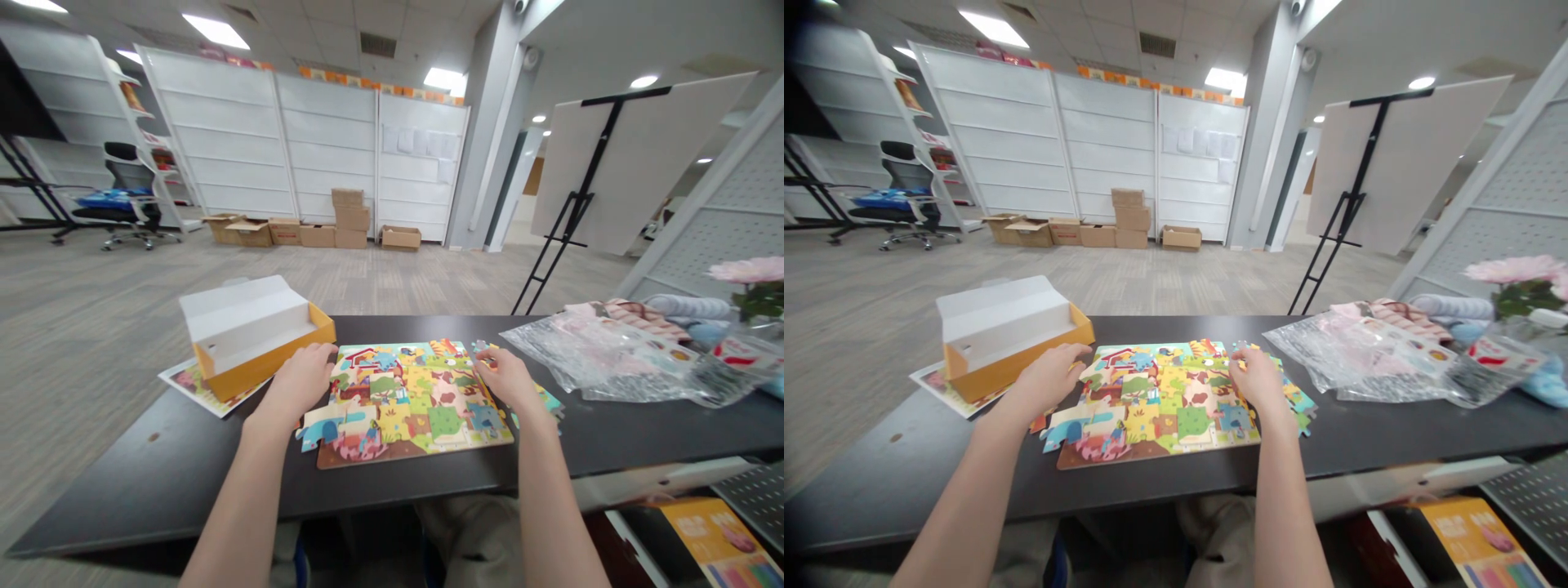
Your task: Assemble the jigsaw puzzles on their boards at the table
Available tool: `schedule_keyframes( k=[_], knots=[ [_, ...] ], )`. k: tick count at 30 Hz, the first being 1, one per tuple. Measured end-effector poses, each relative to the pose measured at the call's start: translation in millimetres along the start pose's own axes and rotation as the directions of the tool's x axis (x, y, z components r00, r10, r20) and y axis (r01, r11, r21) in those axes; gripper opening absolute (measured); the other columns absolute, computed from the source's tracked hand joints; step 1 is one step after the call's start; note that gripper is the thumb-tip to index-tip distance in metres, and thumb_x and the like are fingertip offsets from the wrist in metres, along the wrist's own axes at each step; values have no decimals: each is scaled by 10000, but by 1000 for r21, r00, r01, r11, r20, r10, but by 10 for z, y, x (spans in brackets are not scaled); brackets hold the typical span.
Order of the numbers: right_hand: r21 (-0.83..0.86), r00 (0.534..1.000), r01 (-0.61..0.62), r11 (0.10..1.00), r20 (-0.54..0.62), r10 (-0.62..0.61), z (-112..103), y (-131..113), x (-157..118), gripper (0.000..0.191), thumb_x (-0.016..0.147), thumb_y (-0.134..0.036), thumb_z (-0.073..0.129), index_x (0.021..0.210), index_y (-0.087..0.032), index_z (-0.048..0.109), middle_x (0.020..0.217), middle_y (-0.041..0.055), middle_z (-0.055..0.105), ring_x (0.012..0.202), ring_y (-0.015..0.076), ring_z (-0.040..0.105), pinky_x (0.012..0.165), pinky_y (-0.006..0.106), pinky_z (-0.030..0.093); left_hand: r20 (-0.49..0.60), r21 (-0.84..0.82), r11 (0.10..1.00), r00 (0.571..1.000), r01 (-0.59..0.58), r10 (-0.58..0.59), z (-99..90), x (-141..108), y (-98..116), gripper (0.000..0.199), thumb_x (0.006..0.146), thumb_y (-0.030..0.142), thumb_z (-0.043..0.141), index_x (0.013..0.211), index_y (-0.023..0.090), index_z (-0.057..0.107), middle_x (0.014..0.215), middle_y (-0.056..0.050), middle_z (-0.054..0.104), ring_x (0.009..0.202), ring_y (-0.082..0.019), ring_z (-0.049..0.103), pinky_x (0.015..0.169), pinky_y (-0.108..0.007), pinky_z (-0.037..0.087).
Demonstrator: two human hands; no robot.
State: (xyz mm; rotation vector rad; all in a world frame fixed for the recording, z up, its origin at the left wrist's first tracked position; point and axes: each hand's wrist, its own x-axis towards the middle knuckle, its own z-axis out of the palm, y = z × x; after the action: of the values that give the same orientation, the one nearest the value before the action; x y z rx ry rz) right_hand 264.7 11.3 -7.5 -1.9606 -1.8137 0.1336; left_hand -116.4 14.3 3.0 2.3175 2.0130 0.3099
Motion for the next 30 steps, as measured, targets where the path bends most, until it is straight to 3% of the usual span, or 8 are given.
schedule_keyframes(
  k=[5,10,17,22,30],
  knots=[
    [57,994,105,993,19,-106,102,-165,-1,208,892,-264,576,979,-177,743,1029,102,738,936,239,674,848,331,478,83,-18,1000,997,-6,8,30,-41,-13,367,929,353,496,1225,201,650,1216,-131,702,1139,-295,649,954,-391,503],
    [153,953,293,944,33,-302,224,-483,-68,145,885,-185,592,940,-185,726,1026,89,722,955,222,665,883,332,476,117,-9,999,992,-48,49,25,-44,105,441,880,451,596,1226,180,642,1217,-161,699,1131,-327,656,931,-397,505],
    [192,882,422,886,141,-450,306,-880,-196,153,920,-175,585,994,-181,719,1065,99,716,1020,225,645,926,350,472,93,-145,983,988,-109,123,132,21,68,454,844,336,656,1276,205,613,1290,-122,680,1182,-282,640,1028,-358,471],
    [203,878,417,886,160,-450,329,-849,-183,141,915,-178,595,985,-178,718,1044,97,705,1004,220,640,926,345,468,-4,-234,956,983,-178,182,207,33,-45,482,822,260,644,1296,186,602,1325,-113,650,1212,-257,620,1049,-333,465],
    [148,905,369,917,169,-391,340,-712,-142,147,916,-210,604,997,-185,724,1032,84,706,958,212,645,883,318,456,48,-158,980,991,-118,126,180,-2,-154,412,883,302,571,1276,182,603,1283,-120,670,1168,-269,639,1018,-361,480]
  ],
)
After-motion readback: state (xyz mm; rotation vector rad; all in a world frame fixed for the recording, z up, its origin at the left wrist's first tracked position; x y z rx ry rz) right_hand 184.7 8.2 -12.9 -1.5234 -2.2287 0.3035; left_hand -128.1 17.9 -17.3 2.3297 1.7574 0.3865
